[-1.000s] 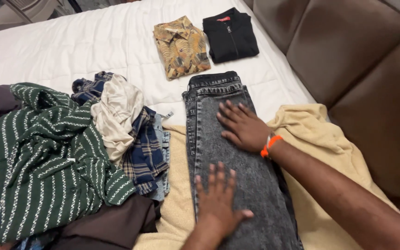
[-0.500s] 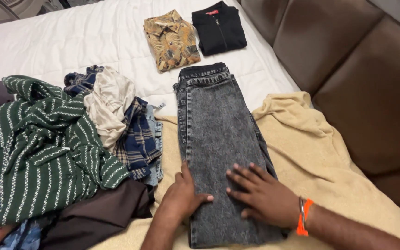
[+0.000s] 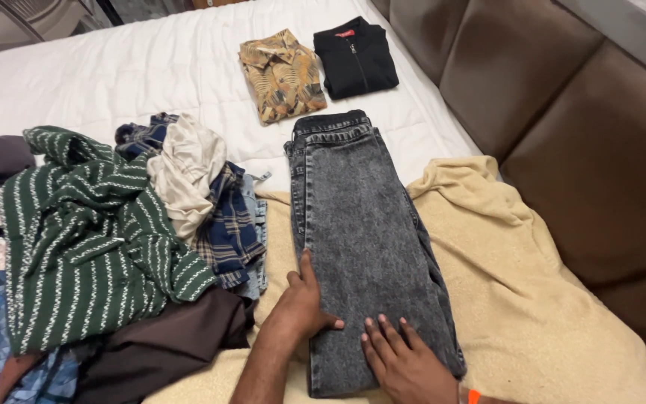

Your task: The person folds a black zip-up hoodie on a bed, then folds a pair of grey jeans. The person smooths the garments, folds them into compact rectangles, and places them on the bed.

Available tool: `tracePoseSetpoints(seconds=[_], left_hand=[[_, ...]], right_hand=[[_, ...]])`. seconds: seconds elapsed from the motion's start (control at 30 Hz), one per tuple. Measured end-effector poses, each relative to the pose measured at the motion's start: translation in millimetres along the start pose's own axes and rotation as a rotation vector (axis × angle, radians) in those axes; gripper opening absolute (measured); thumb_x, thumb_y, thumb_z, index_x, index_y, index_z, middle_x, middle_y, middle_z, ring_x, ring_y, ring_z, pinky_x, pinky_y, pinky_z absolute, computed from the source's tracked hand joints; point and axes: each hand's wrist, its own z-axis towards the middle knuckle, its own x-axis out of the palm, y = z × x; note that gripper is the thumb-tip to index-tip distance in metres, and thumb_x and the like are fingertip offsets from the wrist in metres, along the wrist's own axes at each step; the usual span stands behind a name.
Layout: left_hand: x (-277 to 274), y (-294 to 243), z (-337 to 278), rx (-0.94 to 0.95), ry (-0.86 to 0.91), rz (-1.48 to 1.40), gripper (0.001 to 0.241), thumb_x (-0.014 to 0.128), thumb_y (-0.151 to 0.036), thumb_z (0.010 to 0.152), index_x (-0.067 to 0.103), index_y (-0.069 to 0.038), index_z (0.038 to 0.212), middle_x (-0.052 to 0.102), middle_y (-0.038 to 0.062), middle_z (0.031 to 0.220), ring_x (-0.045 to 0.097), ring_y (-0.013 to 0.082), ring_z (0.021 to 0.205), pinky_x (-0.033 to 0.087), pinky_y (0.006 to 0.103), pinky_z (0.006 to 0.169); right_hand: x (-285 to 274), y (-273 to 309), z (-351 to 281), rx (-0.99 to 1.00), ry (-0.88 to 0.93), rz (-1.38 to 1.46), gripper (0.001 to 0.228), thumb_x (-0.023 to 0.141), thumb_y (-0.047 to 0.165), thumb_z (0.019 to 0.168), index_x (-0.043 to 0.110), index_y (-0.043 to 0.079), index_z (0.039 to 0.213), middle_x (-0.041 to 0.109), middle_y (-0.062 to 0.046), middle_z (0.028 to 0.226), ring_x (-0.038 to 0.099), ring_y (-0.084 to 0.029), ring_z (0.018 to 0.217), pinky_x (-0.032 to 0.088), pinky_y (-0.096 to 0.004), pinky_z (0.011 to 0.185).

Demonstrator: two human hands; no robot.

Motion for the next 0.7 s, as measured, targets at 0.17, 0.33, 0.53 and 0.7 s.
tracePoseSetpoints(seconds=[0.17, 0.33, 0.53, 0.7], left_hand=[[8, 29, 25, 0.048, 0.002, -0.001, 0.122, 0.083, -0.034, 0.083, -0.005, -0.017, 0.165, 0.032, 0.032, 0.156, 0.053, 0.0442, 0.135, 0.044, 0.0479, 0.114], [-8, 64, 16, 0.378, -0.202, 0.277, 0.098, 0.083, -0.022, 0.084, 0.025, -0.024, 0.163, 0.024, 0.029, 0.163, 0.040, 0.0472, 0.144, 0.038, 0.0512, 0.116], [-17, 5, -40, 0.936, -0.356, 0.083, 0.093, 0.089, -0.028, 0.064, 0.050, -0.009, 0.146, 0.039, 0.025, 0.152, 0.041, 0.0487, 0.139, 0.036, 0.0535, 0.111], [-19, -12, -35, 0.816, -0.372, -0.368, 0.044, 0.069, 0.001, 0.076, 0.073, -0.010, 0.119, 0.079, 0.015, 0.107, 0.077, 0.0246, 0.103, 0.058, 0.0344, 0.087]], right_hand=[[-102, -40, 27, 0.236, 0.082, 0.517, 0.040, 0.067, 0.017, 0.072, 0.070, 0.002, 0.109, 0.076, -0.016, 0.099, 0.075, -0.032, 0.093, 0.057, -0.045, 0.088], [-135, -68, 28, 0.509, -0.028, 0.545, 0.041, 0.073, 0.019, 0.072, 0.073, 0.013, 0.112, 0.076, -0.011, 0.089, 0.073, -0.033, 0.078, 0.056, -0.047, 0.067], [-147, -86, 35, 0.598, -0.247, 0.547, 0.034, 0.073, 0.015, 0.077, 0.074, 0.015, 0.111, 0.077, -0.007, 0.081, 0.074, -0.029, 0.070, 0.056, -0.041, 0.062], [-153, -106, 33, 0.725, -0.252, 0.578, 0.039, 0.078, 0.022, 0.076, 0.075, 0.016, 0.115, 0.078, -0.007, 0.081, 0.074, -0.024, 0.063, 0.056, -0.036, 0.059]])
